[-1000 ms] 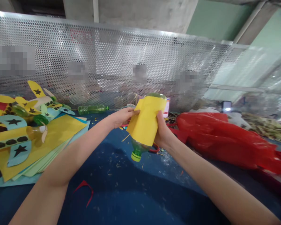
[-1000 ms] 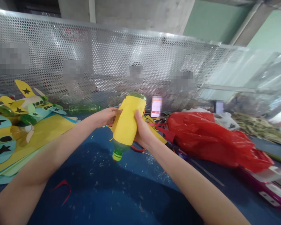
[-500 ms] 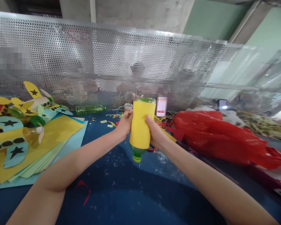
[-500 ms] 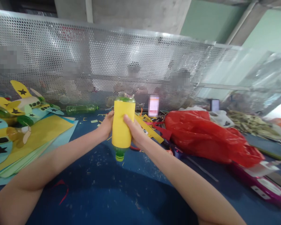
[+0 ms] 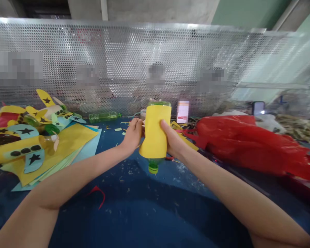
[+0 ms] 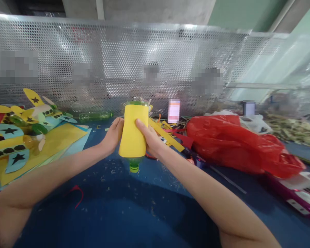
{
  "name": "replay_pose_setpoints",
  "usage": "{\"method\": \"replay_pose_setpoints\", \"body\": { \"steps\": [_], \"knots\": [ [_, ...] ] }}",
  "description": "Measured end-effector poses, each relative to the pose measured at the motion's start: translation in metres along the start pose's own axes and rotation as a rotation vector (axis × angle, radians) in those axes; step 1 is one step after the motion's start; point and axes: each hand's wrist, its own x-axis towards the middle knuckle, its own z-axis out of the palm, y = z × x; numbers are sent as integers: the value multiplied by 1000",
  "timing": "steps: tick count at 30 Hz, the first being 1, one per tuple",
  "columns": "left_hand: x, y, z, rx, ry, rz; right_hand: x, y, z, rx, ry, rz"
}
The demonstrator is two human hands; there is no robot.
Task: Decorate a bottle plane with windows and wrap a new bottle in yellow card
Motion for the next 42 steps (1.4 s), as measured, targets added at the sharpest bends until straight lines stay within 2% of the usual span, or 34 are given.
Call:
{"method": "replay_pose_setpoints", "body": {
  "steps": [2,3,5,7,8,10,14,18,22,26,29,32,37,42],
  "knots": [
    [-5,0,-11,33,28,35,-1,-4,2,43,42,12],
    [-8,0,-17,89,66,104,-1,-5,4,57,75,8],
    [-17,0,-26,267,158,332,0,-7,6,81,164,-12],
    [-29,2,-30,491,104,562,0,-6,8,111,236,-33],
    [-35,3,-30,597,45,632,0,-5,9,125,255,-41],
    [-48,4,-24,733,-75,651,0,-2,12,141,267,-56],
    [-61,-3,-9,737,-151,494,-4,6,17,117,300,-74],
    [-59,-17,-4,608,-130,356,-9,11,23,76,354,-43],
    [-53,-27,-4,420,-119,293,-9,19,24,21,375,-38],
    [-41,-30,-10,162,-140,100,-1,23,14,-16,286,-56],
    [-26,-29,-21,-136,-210,-109,8,20,1,-129,310,-66],
    [-12,-27,-37,-298,-277,-320,17,17,-14,-284,291,-132],
    [-5,-26,-47,-393,-372,-413,23,18,-24,-576,231,-267],
    [-10,-28,-40,-364,-360,-437,18,19,-20,-612,159,-331]
  ]
}}
